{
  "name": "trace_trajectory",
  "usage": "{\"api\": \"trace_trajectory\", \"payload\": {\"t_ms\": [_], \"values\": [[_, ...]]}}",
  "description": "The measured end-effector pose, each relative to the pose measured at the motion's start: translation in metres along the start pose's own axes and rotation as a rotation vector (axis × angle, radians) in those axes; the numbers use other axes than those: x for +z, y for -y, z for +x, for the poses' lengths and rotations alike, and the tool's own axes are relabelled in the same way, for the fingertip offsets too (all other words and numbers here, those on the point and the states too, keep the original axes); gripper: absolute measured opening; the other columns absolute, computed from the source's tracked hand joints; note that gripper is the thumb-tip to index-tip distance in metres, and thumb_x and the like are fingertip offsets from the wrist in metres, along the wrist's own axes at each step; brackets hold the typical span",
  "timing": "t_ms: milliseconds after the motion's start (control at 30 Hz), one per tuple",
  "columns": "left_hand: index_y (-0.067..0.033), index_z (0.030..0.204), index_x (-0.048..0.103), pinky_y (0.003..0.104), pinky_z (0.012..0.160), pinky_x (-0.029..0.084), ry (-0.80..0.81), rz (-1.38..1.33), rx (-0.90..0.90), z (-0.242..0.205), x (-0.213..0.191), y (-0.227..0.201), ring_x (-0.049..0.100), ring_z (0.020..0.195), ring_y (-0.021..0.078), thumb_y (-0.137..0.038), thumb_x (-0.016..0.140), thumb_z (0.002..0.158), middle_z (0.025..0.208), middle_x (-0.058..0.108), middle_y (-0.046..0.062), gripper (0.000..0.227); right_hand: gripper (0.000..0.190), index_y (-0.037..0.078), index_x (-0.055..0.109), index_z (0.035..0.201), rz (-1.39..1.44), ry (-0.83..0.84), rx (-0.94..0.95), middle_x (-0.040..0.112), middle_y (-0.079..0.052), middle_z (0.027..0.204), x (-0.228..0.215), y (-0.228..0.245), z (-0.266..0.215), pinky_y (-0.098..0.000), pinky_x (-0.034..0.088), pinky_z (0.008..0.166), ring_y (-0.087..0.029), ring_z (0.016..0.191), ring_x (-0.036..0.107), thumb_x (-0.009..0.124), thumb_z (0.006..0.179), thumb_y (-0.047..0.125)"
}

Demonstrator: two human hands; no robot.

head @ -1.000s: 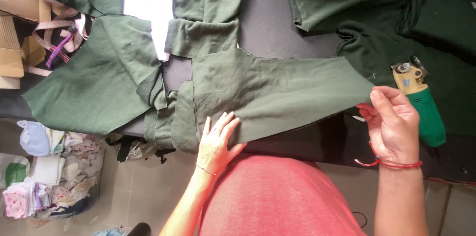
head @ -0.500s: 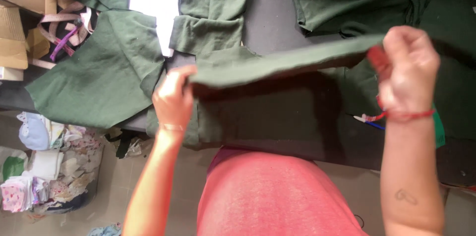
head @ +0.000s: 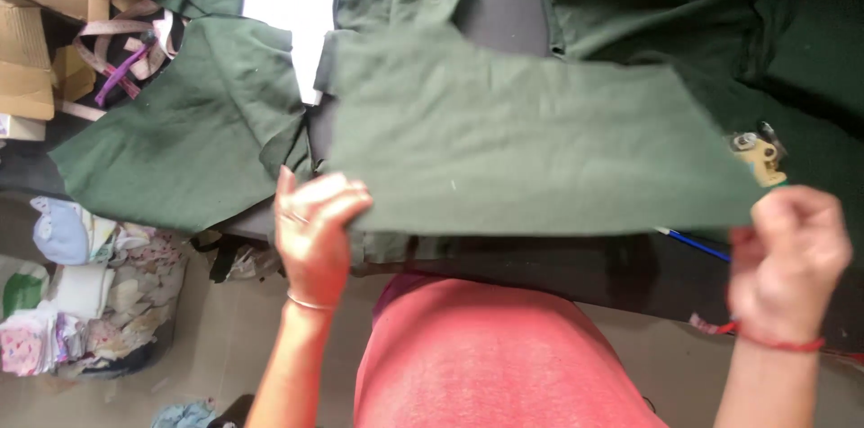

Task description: The person folds a green fabric garment on a table, aligns the edges, and places it on a stack. They repeat this process with additional garments, occasionally using a pen and tape roll to mark or secure the fabric.

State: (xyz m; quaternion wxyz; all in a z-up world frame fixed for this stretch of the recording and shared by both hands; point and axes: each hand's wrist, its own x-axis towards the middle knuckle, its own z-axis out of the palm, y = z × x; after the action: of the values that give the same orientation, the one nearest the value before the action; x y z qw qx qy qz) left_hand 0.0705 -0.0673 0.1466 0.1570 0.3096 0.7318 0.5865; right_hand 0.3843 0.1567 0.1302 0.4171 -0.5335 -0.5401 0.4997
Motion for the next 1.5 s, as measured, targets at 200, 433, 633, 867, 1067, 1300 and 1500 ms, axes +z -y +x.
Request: {"api": "trace_trajectory", "payload": {"t_ms": [200, 433, 633, 867, 1067, 1300, 1500], "values": [[-0.0157, 0.079, 0.059, 0.058, 0.097, 0.025, 0.149, 0.716, 0.344, -0.073, 0.005, 0.099, 0.056, 0.091, 0.0194, 0.003, 0.052, 0.077, 0.095, 0.057, -0.003, 0.02, 0.011, 0.006, 0.054, 0.093, -0.244, 0.074, 0.322, 0.055, -0.005, 0.082, -0.015, -0.114, -0.039, -0.0242, 0.052, 0.065, -0.009, 0.071, 0.052, 0.059, 0.083, 0.006], [-0.0202, 0.086, 0.06, 0.053, 0.099, 0.025, 0.139, 0.674, 0.179, -0.073, -0.004, 0.105, 0.052, 0.092, 0.0169, 0.007, 0.05, 0.06, 0.098, 0.055, -0.002, 0.039, 0.01, 0.002, 0.054, 0.094, -0.254, 0.142, 0.27, 0.053, -0.007, 0.076, -0.009, -0.12, -0.033, -0.0252, 0.053, 0.061, -0.011, 0.065, 0.053, 0.057, 0.086, 0.004], [-0.0195, 0.081, 0.062, 0.049, 0.095, 0.036, 0.017, 0.7, 0.354, -0.078, -0.007, 0.089, 0.048, 0.079, 0.0151, 0.004, 0.054, 0.075, 0.086, 0.049, -0.001, 0.026, 0.007, 0.003, 0.054, 0.092, -0.269, 0.11, 0.207, 0.053, -0.007, 0.078, -0.015, -0.1, -0.028, -0.0247, 0.054, 0.062, -0.01, 0.065, 0.052, 0.057, 0.086, 0.003], [-0.0202, 0.076, 0.061, 0.049, 0.097, 0.029, 0.133, 0.718, 0.17, -0.077, -0.005, 0.097, 0.052, 0.082, 0.017, 0.0, 0.051, 0.062, 0.086, 0.055, -0.003, 0.027, 0.011, -0.001, 0.054, 0.092, -0.383, 0.27, 0.365, 0.056, -0.014, 0.076, -0.035, -0.152, -0.023, -0.0233, 0.049, 0.055, -0.023, 0.061, 0.061, 0.058, 0.082, 0.002], [-0.0186, 0.093, 0.056, 0.039, 0.078, 0.03, 0.063, 0.735, -0.185, -0.006, 0.012, 0.089, 0.049, 0.083, 0.0236, -0.017, 0.041, 0.076, 0.094, 0.057, 0.0, 0.023, 0.011, 0.013, 0.063, 0.088, -0.932, 0.2, -0.249, 0.054, -0.009, 0.092, 0.013, -0.094, -0.008, -0.0271, 0.043, 0.074, -0.017, 0.062, 0.058, 0.061, 0.078, 0.009], [-0.0086, 0.081, 0.065, 0.049, 0.072, 0.044, 0.182, 0.68, -0.62, 0.087, 0.045, 0.133, 0.058, 0.083, 0.0397, -0.062, 0.062, 0.059, 0.082, 0.063, 0.017, 0.058, 0.014, 0.017, 0.066, 0.089, -0.556, 0.535, -0.033, 0.061, -0.002, 0.084, 0.14, -0.062, -0.003, -0.027, 0.05, 0.069, -0.014, 0.075, 0.06, 0.066, 0.075, 0.013], [-0.0125, 0.086, 0.057, 0.039, 0.071, 0.048, 0.017, 0.32, 0.108, 0.042, 0.062, 0.113, 0.06, 0.075, 0.0271, -0.004, 0.064, 0.066, 0.081, 0.062, 0.007, 0.023, 0.036, 0.002, 0.05, 0.112, -0.071, 0.64, 0.52, 0.061, -0.02, 0.095, 0.167, -0.082, -0.01, -0.0314, 0.051, 0.073, -0.021, 0.082, 0.061, 0.051, 0.085, 0.026]]}}
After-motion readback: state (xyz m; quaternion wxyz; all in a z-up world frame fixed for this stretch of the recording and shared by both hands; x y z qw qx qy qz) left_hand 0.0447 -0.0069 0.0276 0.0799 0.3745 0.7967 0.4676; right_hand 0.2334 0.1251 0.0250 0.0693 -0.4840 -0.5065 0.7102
